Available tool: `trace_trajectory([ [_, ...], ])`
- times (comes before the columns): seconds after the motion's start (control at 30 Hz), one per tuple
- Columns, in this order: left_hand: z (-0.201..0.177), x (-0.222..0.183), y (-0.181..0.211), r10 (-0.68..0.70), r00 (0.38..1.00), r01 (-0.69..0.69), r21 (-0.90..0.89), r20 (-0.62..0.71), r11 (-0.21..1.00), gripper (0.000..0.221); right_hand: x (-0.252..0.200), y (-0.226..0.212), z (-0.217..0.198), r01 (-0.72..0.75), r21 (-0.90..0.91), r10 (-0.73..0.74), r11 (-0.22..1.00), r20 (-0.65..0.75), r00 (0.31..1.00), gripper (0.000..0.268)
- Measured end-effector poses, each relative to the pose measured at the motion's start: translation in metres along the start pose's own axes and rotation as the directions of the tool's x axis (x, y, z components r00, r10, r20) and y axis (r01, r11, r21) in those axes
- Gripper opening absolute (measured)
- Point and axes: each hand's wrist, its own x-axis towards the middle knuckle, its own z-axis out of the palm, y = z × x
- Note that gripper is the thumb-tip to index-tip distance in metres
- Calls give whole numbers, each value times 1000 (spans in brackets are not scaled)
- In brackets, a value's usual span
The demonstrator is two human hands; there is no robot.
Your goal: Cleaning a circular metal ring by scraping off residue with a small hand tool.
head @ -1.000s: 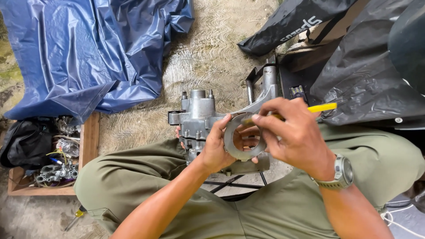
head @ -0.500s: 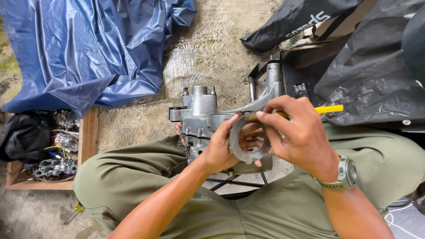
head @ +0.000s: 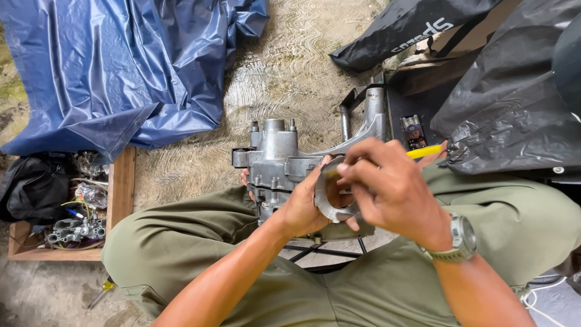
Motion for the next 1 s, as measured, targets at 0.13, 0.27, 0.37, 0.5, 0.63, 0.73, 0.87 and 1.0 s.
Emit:
trace_trajectory([
  [0.13, 3, 1, 1, -2, 1000, 2, 3, 14, 1000, 67, 0, 5, 0, -82, -21, 82, 996, 14, 997, 10],
  [0.27, -3, 1, -2, 16, 1000, -16, -25, -16, 1000, 58, 3, -2, 3, -56, 130, 55, 990, 11, 998, 7],
  [0.37, -1, 0, -1, 6, 1000, -6, -39, 1, 999, 55, -1, 3, 2, -80, 142, 78, 987, 24, 997, 7],
  [0.5, -15, 3, -11, 25, 999, -26, 61, 20, 998, 65, -3, -3, 10, -67, 166, 67, 984, 8, 998, 7],
  [0.63, -2, 0, -5, 26, 1000, -26, -39, -1, 999, 59, -4, 2, 4, -109, 161, 103, 981, 40, 994, 6],
  [0.73, -1, 0, -4, 22, 1000, -22, -6, -3, 1000, 62, -6, 2, 7, -113, 138, 107, 984, 47, 993, 7],
  [0.87, -2, 1, -7, 31, 999, -32, 34, 15, 999, 64, -4, -2, 6, -107, 146, 107, 984, 7, 994, 7],
  [1.0, -6, 0, -7, 33, 999, -32, 5, -13, 999, 58, -7, 5, 3, -128, 152, 121, 980, 54, 991, 8],
])
